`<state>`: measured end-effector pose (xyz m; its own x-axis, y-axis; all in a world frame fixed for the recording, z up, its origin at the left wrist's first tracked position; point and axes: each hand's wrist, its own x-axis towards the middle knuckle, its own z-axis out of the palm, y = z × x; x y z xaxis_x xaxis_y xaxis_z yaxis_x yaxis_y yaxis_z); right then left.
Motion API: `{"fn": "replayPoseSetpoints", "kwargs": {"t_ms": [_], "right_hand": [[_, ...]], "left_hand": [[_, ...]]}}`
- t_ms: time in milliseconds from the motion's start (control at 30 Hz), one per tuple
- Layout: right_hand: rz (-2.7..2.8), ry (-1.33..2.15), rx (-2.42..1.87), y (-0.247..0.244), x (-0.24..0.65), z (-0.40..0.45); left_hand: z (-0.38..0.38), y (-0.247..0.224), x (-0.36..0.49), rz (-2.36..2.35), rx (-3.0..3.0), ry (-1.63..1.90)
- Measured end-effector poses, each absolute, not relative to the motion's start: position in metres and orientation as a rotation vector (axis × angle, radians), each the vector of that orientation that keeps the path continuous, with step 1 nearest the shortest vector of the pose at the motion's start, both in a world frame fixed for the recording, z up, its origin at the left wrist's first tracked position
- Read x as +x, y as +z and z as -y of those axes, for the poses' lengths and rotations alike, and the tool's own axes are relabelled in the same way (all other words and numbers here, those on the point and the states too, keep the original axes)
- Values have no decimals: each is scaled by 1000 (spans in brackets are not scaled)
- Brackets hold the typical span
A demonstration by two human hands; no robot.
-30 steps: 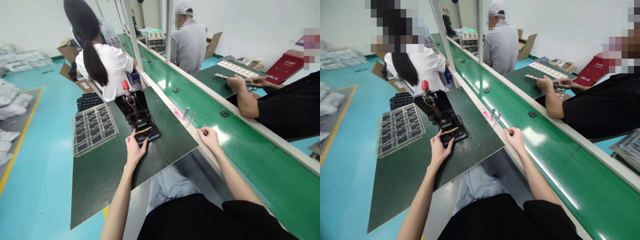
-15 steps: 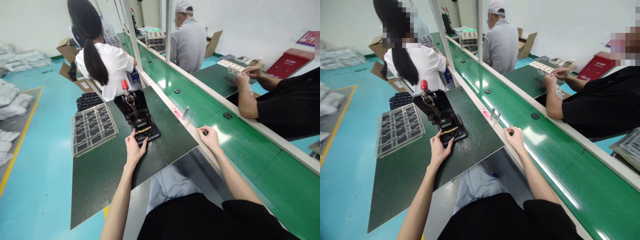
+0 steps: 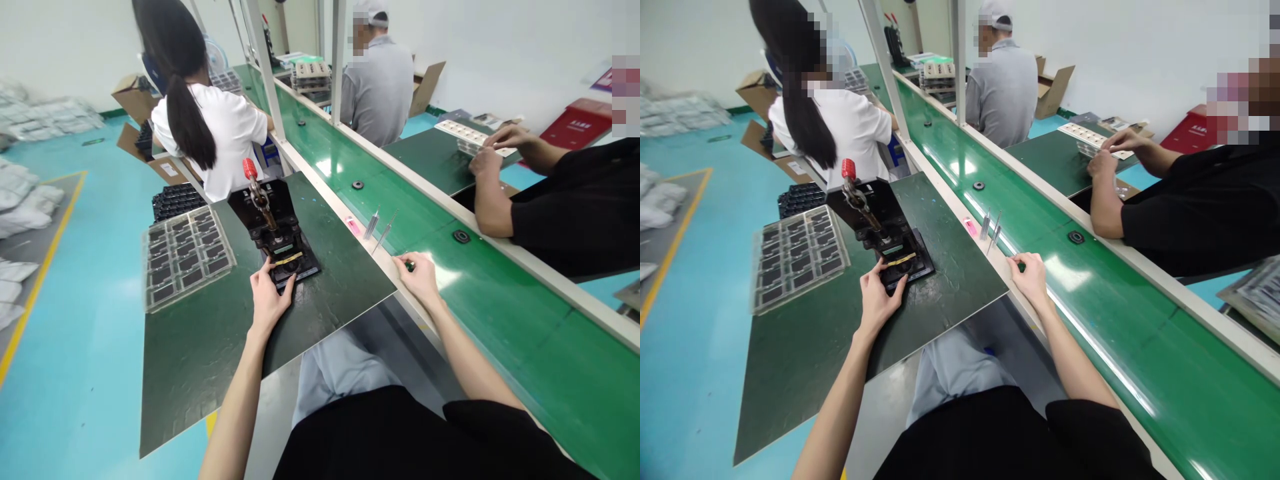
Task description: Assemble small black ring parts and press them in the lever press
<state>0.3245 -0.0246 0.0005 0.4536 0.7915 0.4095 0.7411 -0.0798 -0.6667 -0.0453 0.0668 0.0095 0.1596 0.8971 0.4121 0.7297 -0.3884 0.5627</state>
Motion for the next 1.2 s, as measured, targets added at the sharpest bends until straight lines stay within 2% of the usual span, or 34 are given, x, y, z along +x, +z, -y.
{"fn": "replayPoseSetpoints", "kwargs": {"t_ms": [267,733,933,1067,1200], "right_hand": [[1145,-74,-1822,3,321,25],[1201,-2,-1834,12,315,26],[1024,234,-1726,3,321,24],[1052,299,-1623,2,334,-1],[1166,233,-1598,10,356,-68]], "left_hand": [[-67,7,-45,-1584,2214,1061],[-67,9,-45,-1574,2202,1069],[-67,9,-45,-1577,2214,1050],[-67,8,-45,-1581,2223,1043],[-67,7,-44,-1573,2236,1056]]}}
